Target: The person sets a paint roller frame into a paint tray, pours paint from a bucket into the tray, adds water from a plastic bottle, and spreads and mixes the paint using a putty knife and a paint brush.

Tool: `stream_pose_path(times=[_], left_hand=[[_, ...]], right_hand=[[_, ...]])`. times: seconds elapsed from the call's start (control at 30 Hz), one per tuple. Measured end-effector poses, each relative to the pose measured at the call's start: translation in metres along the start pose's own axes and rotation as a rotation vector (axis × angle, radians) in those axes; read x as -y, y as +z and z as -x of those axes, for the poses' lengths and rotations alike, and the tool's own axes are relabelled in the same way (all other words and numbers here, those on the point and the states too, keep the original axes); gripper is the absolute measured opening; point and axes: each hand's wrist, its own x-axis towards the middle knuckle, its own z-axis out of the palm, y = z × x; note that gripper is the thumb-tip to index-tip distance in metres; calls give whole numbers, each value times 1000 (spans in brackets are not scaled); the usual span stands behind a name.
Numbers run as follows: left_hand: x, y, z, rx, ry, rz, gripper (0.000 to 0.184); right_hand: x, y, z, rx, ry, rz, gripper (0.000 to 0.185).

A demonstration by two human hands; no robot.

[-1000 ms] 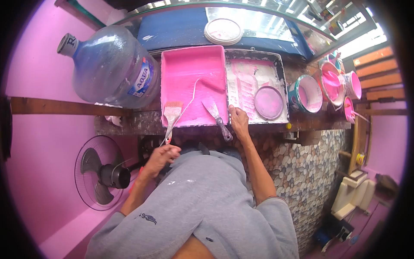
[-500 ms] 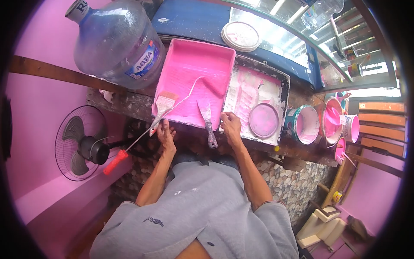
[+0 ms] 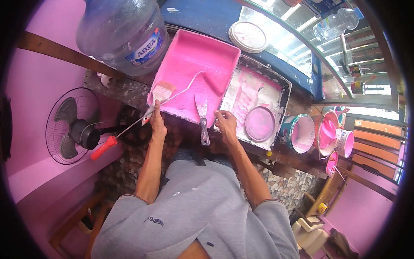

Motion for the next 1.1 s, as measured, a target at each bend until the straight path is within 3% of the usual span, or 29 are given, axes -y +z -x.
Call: stream_pose_path(times=[0.17,0.3,0.57,0.6,0.7,0.73,0.8,0.87,1.1], left_hand=[[-9,8,-7,18,35,88,60],[-14,16,-16,-25,-57,158,60],[5,18,-34,-17,48,325,48],[5,19,-37,-19,-35,406,45],[12,19,-30,-12,156,277,45],[12,19,-29,-12,220,232,45],[14,18,-43,-73,28,401,52],[19,17,-45,-77,47,415,50],[4,17,-20,-109,49,513,41]], right_hand=[[6,4,5,11,13,-9,42],[13,6,7,63,41,-30,40],[16,-6,-6,232,49,66,34],[17,-8,-8,263,52,81,35],[20,-14,-15,330,40,122,35],[22,-16,-17,334,28,183,38],[35,-17,-15,334,-5,251,40],[38,-19,-21,303,-43,320,47],[49,-19,-49,285,-90,179,59]])
